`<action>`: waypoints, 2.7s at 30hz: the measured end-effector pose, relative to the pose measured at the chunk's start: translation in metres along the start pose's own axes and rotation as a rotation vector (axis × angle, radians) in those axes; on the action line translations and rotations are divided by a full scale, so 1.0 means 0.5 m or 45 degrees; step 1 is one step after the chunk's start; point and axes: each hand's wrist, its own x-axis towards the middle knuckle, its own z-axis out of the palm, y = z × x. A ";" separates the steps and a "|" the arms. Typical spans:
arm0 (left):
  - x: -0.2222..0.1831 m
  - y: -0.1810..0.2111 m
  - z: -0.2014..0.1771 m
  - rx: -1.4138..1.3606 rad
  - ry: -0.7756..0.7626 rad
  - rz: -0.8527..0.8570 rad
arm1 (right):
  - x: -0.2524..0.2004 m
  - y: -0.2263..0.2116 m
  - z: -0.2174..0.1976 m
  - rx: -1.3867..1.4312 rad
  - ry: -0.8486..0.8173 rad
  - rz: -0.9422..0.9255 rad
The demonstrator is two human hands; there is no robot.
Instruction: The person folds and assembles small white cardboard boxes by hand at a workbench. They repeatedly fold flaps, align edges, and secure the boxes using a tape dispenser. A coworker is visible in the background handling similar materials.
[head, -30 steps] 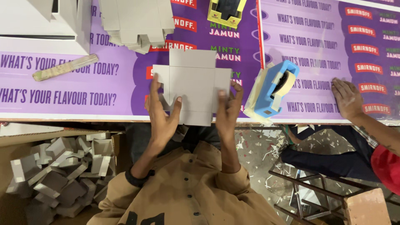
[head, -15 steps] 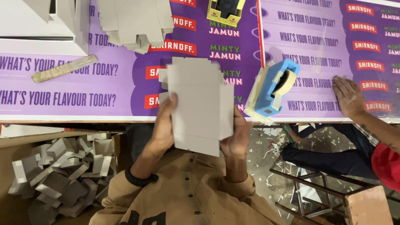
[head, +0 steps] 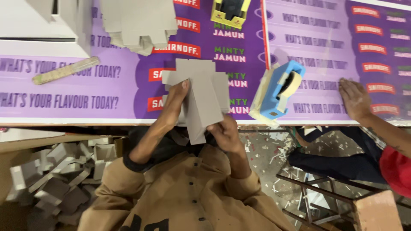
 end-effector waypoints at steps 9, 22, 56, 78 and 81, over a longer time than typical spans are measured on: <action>0.043 0.115 0.018 0.699 0.163 0.699 | 0.074 0.039 -0.030 -0.145 0.217 0.047; 0.018 0.090 0.032 1.004 0.058 0.996 | 0.093 0.045 0.029 0.142 0.592 -0.037; 0.023 0.045 0.014 1.415 -0.073 1.038 | -0.070 0.081 -0.332 -0.595 1.162 0.200; 0.037 -0.031 0.024 1.327 -0.002 1.075 | -0.155 -0.068 -0.230 -0.931 1.190 0.306; 0.027 -0.032 0.018 1.347 -0.048 1.041 | -0.119 -0.018 -0.256 -0.495 1.235 0.332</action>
